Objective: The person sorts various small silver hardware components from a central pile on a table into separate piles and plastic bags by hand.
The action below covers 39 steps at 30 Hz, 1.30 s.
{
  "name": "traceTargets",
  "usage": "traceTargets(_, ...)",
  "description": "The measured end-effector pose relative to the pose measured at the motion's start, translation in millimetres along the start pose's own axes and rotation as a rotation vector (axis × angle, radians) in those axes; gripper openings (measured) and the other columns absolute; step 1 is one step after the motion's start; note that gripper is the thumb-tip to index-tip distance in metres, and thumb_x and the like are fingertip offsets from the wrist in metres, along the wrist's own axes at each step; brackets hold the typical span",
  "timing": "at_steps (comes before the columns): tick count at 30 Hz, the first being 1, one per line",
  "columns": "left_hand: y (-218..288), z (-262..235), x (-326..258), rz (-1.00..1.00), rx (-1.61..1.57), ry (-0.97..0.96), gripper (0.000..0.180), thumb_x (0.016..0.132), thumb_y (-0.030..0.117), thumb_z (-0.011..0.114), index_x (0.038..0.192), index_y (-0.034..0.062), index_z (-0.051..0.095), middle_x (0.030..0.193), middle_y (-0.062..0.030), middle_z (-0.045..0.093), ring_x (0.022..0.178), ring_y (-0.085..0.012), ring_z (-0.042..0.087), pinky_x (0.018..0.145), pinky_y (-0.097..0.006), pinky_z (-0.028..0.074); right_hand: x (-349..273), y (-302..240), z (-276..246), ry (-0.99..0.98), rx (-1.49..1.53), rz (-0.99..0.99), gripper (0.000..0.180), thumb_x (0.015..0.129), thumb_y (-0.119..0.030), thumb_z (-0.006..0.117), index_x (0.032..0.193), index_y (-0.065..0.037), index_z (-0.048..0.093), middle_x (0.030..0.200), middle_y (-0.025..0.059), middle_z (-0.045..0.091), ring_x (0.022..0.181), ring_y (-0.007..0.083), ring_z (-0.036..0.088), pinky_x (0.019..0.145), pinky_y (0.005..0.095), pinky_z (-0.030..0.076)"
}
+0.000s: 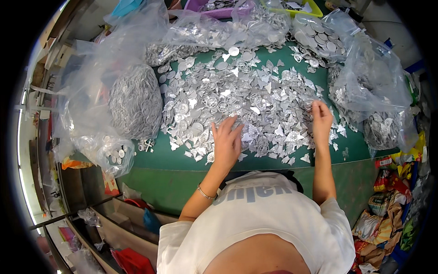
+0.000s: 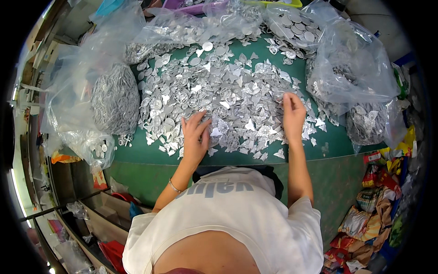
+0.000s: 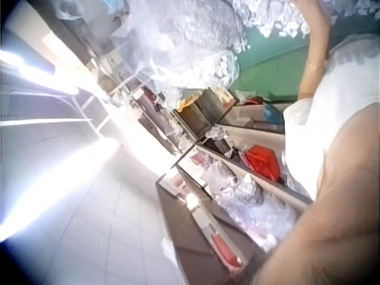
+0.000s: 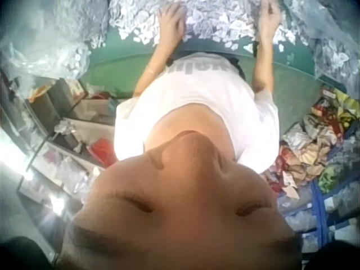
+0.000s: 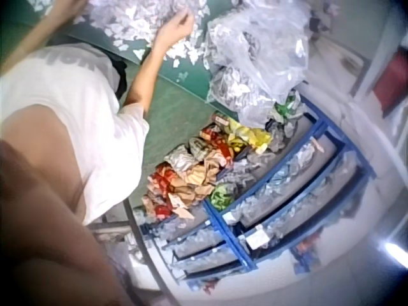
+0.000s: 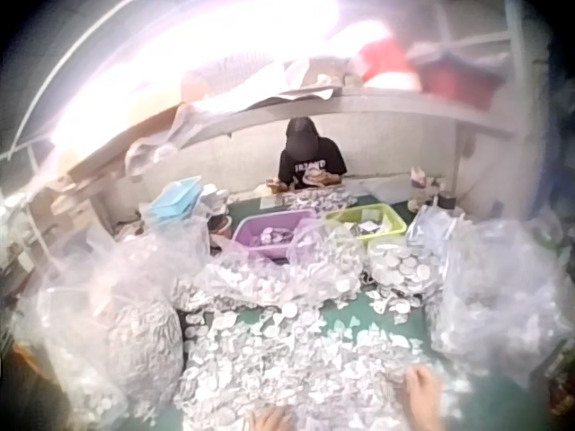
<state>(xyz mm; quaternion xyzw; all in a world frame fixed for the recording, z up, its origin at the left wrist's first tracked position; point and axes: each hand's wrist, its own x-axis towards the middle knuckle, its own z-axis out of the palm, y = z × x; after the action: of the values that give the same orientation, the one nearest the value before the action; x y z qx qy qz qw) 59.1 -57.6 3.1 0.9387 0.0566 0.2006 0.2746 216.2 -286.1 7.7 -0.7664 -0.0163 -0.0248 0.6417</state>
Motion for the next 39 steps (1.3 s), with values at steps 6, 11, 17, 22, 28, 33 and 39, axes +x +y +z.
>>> traceTargets(6, 11, 15, 24, -0.055, 0.020, 0.019, 0.032, 0.075, 0.009, 0.065, 0.106, 0.0071, 0.058, 0.112, -0.0074, 0.051, 0.109, -0.0287, 0.045, 0.100, -0.055, 0.021, -22, -18, 2, -0.352, 0.885, 0.480, 0.008, 0.088, -0.010, 0.055, 0.093, -0.004, 0.053, 0.075, 0.0025, 0.052, 0.061, 0.0109, 0.051, 0.056, 0.0202, 0.039)
traceTargets(11, 20, 26, 39, -0.045, 0.147, 0.013, 0.038, 0.070, 0.015, 0.071, 0.103, 0.0052, 0.056, 0.105, -0.0077, 0.051, 0.105, -0.0272, 0.045, 0.095, -0.050, 0.023, -22, -23, 31, -0.471, 0.140, -0.068, 0.011, 0.080, -0.009, 0.063, 0.085, -0.002, 0.056, 0.076, 0.0032, 0.051, 0.063, 0.0152, 0.051, 0.054, 0.0264, 0.039)
traceTargets(17, 13, 17, 31, -0.051, -0.141, 0.206, 0.028, 0.074, 0.002, 0.066, 0.099, 0.0054, 0.054, 0.092, -0.0073, 0.055, 0.083, -0.0257, 0.055, 0.085, -0.041, 0.038, -6, -31, 106, -0.328, -0.675, -0.399, 0.019, 0.076, -0.018, 0.066, 0.085, -0.002, 0.060, 0.085, 0.0141, 0.058, 0.074, 0.0312, 0.060, 0.062, 0.0410, 0.046)
traceTargets(22, 10, -5, 31, -0.545, -0.932, 0.386, 0.022, 0.082, -0.006, 0.051, 0.102, 0.0043, 0.054, 0.075, -0.0030, 0.054, 0.068, -0.0105, 0.057, 0.060, -0.025, 0.045, 4, -31, 118, -0.302, -0.582, -0.407, 0.021, 0.076, -0.020, 0.066, 0.082, -0.001, 0.059, 0.080, 0.0136, 0.057, 0.071, 0.0324, 0.059, 0.059, 0.0398, 0.045)
traceTargets(28, -43, -17, 47, -0.497, -0.439, 0.264, 0.014, 0.079, 0.008, 0.059, 0.091, 0.0006, 0.057, 0.081, -0.0089, 0.054, 0.069, -0.0176, 0.051, 0.061, -0.029, 0.040, 13, -23, 86, -0.483, 0.822, 0.518, 0.013, 0.083, -0.016, 0.059, 0.090, -0.005, 0.059, 0.087, 0.0058, 0.062, 0.073, 0.0196, 0.061, 0.053, 0.0278, 0.045)
traceTargets(33, -59, -23, 63, -0.353, 0.063, 0.268, 0.033, 0.075, 0.023, 0.070, 0.097, 0.0014, 0.058, 0.085, -0.0160, 0.060, 0.070, -0.0314, 0.058, 0.064, -0.037, 0.045, 4, -52, 98, -0.494, 0.949, 0.807, 0.020, 0.085, -0.017, 0.056, 0.096, -0.001, 0.058, 0.088, 0.0114, 0.061, 0.070, 0.0221, 0.058, 0.049, 0.0272, 0.042)
traceTargets(39, -52, -35, 69, -0.472, 0.083, 0.110, 0.037, 0.073, 0.025, 0.072, 0.095, 0.0002, 0.056, 0.078, -0.0201, 0.062, 0.074, -0.0380, 0.059, 0.068, -0.042, 0.046, -7, -37, 161, -0.494, -0.493, -0.392, 0.027, 0.073, -0.024, 0.071, 0.088, -0.004, 0.063, 0.078, 0.0085, 0.060, 0.068, 0.0254, 0.060, 0.057, 0.0350, 0.045)
